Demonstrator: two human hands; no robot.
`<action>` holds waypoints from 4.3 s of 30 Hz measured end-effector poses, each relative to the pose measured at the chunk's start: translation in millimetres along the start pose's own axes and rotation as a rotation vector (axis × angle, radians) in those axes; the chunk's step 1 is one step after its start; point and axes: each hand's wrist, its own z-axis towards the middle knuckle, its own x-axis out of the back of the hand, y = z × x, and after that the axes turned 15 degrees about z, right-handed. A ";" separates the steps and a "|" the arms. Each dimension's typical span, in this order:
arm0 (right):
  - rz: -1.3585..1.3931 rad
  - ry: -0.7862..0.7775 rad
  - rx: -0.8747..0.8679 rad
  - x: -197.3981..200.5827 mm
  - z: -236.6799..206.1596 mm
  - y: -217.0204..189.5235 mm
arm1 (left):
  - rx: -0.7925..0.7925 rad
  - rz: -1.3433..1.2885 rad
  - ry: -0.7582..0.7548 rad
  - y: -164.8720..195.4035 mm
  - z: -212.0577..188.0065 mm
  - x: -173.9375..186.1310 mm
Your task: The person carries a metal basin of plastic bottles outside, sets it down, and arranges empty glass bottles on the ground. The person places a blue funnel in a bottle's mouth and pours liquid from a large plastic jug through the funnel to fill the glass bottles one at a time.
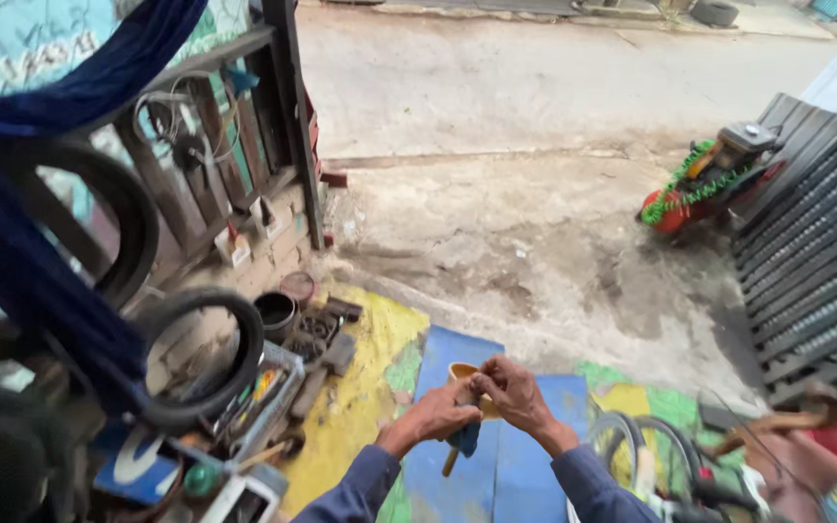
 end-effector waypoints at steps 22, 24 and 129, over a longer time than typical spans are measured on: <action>-0.228 -0.319 0.173 128.5 584.3 45.3 | 0.362 -0.077 0.380 -46.7 415.4 245.7; -0.169 -0.359 0.148 137.2 632.6 36.8 | 0.403 -0.291 0.399 -47.6 444.5 269.1; 0.599 -2.624 0.650 -199.6 240.9 98.8 | 1.414 -0.178 3.395 -63.3 237.4 -80.4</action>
